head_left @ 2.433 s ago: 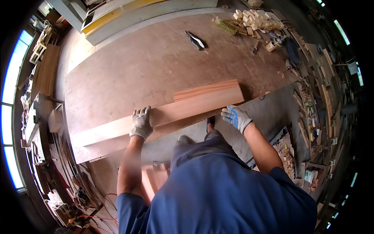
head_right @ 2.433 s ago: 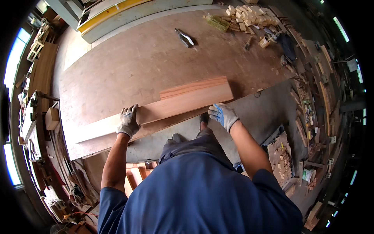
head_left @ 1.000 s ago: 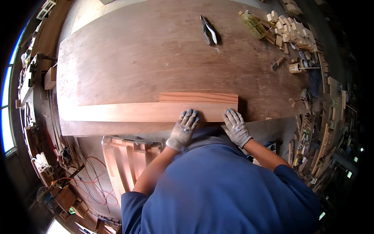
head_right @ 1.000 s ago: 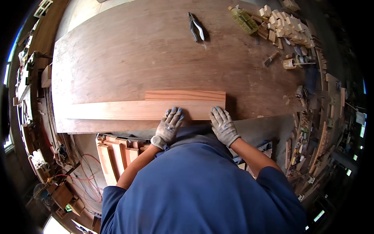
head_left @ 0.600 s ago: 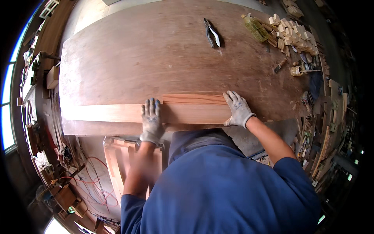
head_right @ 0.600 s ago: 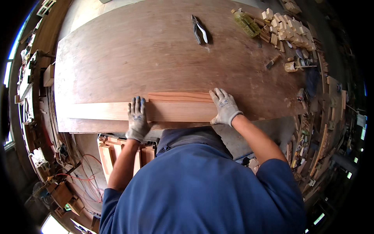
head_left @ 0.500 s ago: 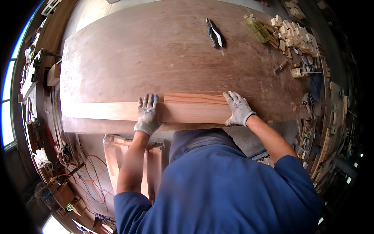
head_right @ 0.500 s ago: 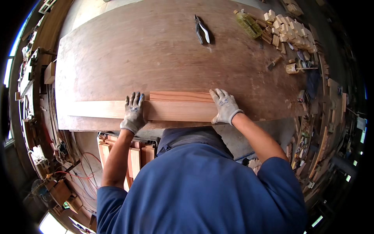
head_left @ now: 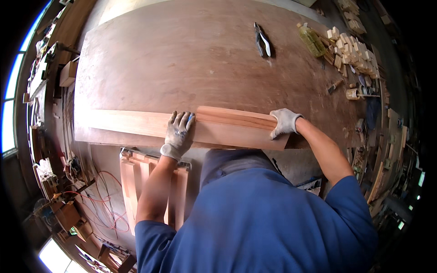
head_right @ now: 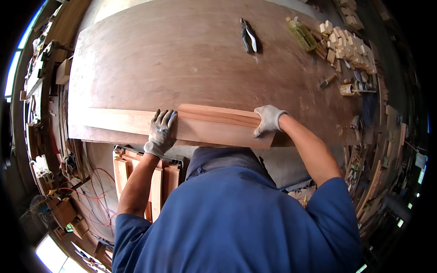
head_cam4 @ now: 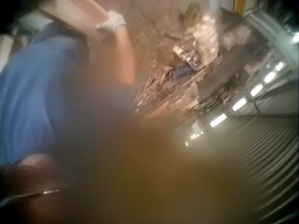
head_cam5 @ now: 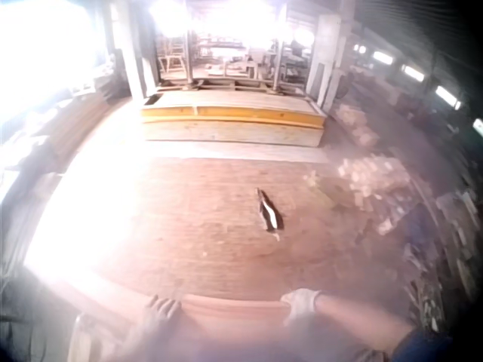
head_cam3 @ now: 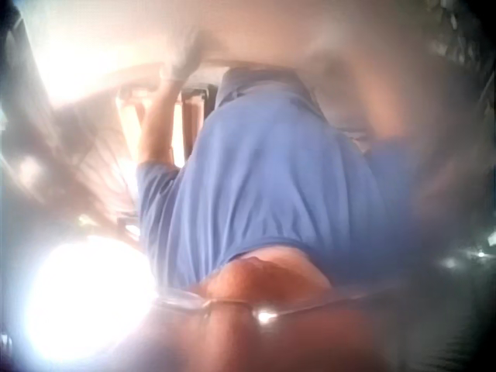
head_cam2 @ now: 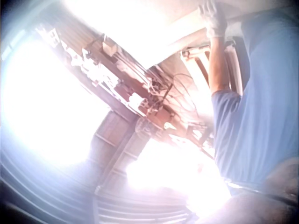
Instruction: The person picks up long wooden planks from a stack on the floor and places them one by one onto a large workbench. The person arranges the planks in a neat, parallel row on the table surface.
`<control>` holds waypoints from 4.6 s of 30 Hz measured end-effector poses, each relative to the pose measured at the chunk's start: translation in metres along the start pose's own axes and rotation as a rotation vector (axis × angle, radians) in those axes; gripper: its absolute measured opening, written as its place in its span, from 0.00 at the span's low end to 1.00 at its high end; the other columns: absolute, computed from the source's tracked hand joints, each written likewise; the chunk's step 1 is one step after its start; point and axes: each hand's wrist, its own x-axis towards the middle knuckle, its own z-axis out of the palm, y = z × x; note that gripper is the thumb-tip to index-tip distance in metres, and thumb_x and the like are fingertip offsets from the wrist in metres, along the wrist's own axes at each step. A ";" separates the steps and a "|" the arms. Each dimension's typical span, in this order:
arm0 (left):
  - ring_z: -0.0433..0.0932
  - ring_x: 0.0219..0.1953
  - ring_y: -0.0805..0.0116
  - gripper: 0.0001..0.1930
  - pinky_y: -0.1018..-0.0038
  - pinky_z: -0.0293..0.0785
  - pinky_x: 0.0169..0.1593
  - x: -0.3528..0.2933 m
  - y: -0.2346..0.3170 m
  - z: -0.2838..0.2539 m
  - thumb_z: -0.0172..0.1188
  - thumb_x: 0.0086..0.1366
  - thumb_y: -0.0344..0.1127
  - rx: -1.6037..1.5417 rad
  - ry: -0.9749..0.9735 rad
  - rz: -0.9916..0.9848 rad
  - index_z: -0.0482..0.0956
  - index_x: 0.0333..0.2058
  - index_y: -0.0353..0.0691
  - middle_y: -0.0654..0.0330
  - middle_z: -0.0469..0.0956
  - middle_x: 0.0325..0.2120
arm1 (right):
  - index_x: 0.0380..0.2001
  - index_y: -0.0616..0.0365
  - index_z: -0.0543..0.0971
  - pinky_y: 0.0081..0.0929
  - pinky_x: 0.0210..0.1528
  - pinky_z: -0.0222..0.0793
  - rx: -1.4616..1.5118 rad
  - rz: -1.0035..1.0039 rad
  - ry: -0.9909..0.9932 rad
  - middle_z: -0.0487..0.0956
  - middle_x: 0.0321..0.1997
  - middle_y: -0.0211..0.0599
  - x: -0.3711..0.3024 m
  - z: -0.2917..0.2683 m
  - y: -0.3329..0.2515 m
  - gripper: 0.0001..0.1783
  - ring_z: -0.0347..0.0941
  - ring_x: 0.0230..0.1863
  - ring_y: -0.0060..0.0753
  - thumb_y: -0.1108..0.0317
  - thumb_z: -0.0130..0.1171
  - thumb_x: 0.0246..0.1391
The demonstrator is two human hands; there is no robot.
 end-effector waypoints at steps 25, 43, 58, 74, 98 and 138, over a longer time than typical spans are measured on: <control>0.55 0.79 0.37 0.44 0.41 0.42 0.80 -0.034 0.030 0.003 0.68 0.67 0.53 -0.050 0.025 -0.431 0.64 0.73 0.32 0.38 0.60 0.75 | 0.76 0.64 0.63 0.54 0.83 0.46 -0.327 -0.134 0.676 0.58 0.82 0.56 -0.010 0.120 -0.013 0.53 0.50 0.83 0.57 0.47 0.71 0.55; 0.45 0.83 0.43 0.46 0.45 0.37 0.82 0.015 0.134 0.051 0.61 0.70 0.58 -0.104 -0.383 0.002 0.59 0.76 0.32 0.42 0.53 0.79 | 0.77 0.66 0.61 0.55 0.85 0.39 -0.233 -0.138 0.613 0.54 0.84 0.57 -0.006 0.151 -0.049 0.57 0.46 0.85 0.58 0.43 0.71 0.54; 0.48 0.81 0.42 0.47 0.45 0.41 0.82 0.074 0.123 0.060 0.67 0.66 0.55 -0.028 -0.309 0.076 0.62 0.74 0.32 0.42 0.56 0.78 | 0.79 0.64 0.57 0.54 0.85 0.38 -0.249 -0.099 0.679 0.54 0.84 0.55 0.023 0.111 -0.055 0.64 0.45 0.85 0.57 0.38 0.73 0.50; 0.48 0.82 0.46 0.43 0.47 0.39 0.82 0.007 0.133 0.059 0.62 0.70 0.55 -0.140 -0.382 0.087 0.62 0.75 0.38 0.47 0.54 0.79 | 0.79 0.67 0.54 0.56 0.85 0.38 -0.253 0.028 0.617 0.48 0.86 0.58 -0.021 0.145 -0.021 0.65 0.40 0.87 0.58 0.39 0.73 0.51; 0.45 0.82 0.40 0.48 0.43 0.34 0.82 -0.042 0.089 0.019 0.63 0.69 0.59 0.028 -0.334 -0.318 0.60 0.75 0.29 0.39 0.54 0.78 | 0.80 0.65 0.53 0.56 0.85 0.39 -0.203 0.112 0.685 0.49 0.86 0.54 -0.020 0.141 -0.017 0.62 0.42 0.86 0.55 0.46 0.72 0.53; 0.47 0.83 0.49 0.42 0.50 0.42 0.83 0.116 0.189 0.062 0.67 0.67 0.44 -0.168 -0.490 0.424 0.61 0.76 0.38 0.48 0.54 0.80 | 0.74 0.67 0.66 0.55 0.81 0.50 -0.102 0.014 0.892 0.60 0.81 0.57 -0.025 0.179 -0.010 0.48 0.53 0.82 0.59 0.58 0.68 0.52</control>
